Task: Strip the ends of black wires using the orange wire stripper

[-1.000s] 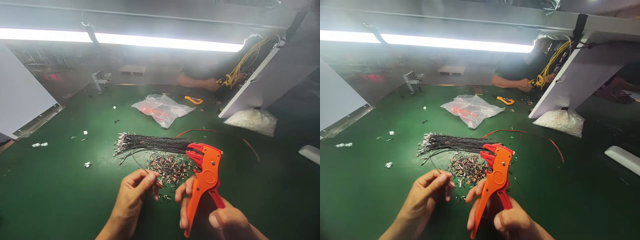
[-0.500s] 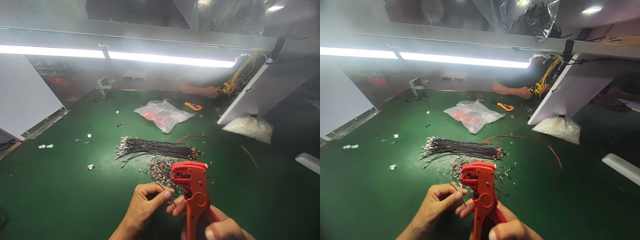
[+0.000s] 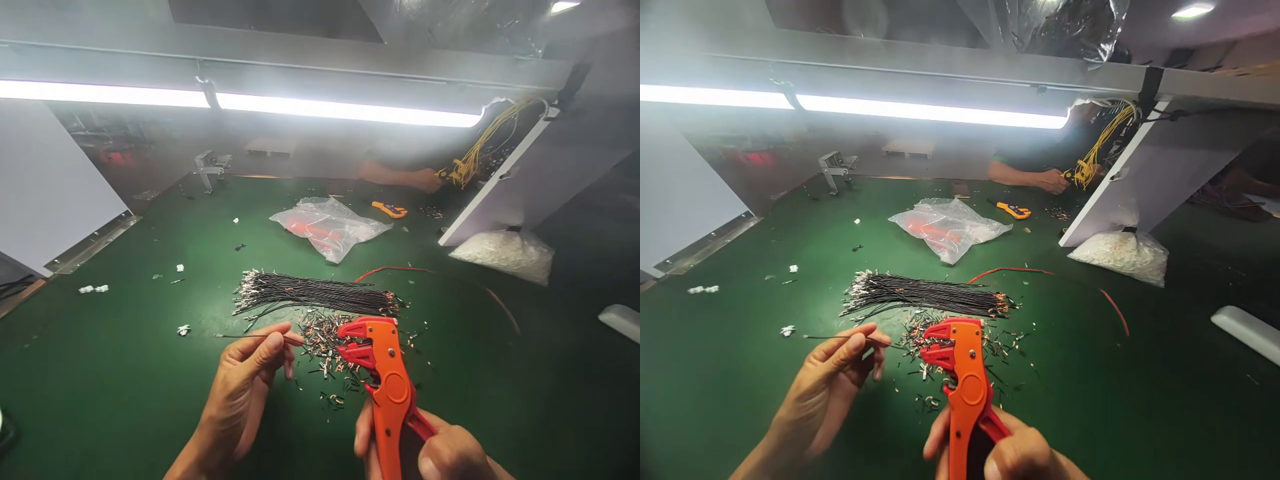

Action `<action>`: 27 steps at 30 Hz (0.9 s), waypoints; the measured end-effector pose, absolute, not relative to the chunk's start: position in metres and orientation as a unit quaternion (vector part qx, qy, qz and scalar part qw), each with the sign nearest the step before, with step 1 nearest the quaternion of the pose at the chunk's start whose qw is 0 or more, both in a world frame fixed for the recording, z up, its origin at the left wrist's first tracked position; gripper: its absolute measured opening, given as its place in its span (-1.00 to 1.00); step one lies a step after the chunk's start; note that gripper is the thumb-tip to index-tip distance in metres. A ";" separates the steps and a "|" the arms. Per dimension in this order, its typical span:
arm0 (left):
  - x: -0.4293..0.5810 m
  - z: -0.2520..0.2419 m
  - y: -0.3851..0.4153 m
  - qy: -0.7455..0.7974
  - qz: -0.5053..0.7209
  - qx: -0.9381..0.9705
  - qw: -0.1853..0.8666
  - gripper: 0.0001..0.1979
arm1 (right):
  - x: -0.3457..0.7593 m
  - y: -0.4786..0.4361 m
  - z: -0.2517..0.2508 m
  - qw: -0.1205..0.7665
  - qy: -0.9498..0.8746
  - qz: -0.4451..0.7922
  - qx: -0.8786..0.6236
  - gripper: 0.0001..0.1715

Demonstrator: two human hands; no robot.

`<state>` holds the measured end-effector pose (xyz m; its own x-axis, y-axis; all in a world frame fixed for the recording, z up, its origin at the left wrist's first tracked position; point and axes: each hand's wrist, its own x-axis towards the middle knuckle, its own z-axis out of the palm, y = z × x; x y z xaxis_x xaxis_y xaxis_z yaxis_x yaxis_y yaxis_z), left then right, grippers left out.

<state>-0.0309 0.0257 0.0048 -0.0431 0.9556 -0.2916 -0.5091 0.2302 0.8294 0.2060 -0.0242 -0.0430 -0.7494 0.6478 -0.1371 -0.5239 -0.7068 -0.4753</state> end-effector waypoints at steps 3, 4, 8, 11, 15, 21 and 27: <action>-0.030 0.006 0.025 0.424 0.563 0.226 0.673 -0.70 | 0.203 -0.023 -0.043 0.312 -0.197 0.917 -0.152 -0.31; -0.030 0.006 0.024 0.417 0.560 0.223 0.680 -0.70 | 0.203 -0.023 -0.043 0.311 -0.197 0.917 -0.153 -0.31; -0.028 0.005 0.025 0.398 0.559 0.225 0.692 -0.70 | 0.204 -0.025 -0.043 0.312 -0.197 0.915 -0.162 -0.32; -0.026 0.004 0.027 0.410 0.555 0.229 0.687 -0.68 | 0.205 -0.027 -0.044 0.321 -0.201 0.911 -0.165 -0.35; -0.026 0.005 0.028 0.426 0.547 0.220 0.686 -0.68 | 0.204 -0.030 -0.048 0.323 -0.236 0.899 -0.179 -0.37; -0.027 0.012 0.024 0.401 0.535 0.201 0.716 -0.72 | 0.202 -0.032 -0.048 0.310 -0.291 0.885 -0.191 -0.51; -0.024 0.021 0.019 0.385 0.514 0.169 0.748 -0.72 | 0.205 -0.033 -0.054 0.295 -0.333 0.862 -0.243 -0.46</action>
<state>-0.0239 0.0193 0.0213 0.1751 0.8987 -0.4020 -0.6385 0.4145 0.6485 0.2051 -0.0330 -0.0543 -0.7087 0.6697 -0.2220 -0.3461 -0.6042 -0.7177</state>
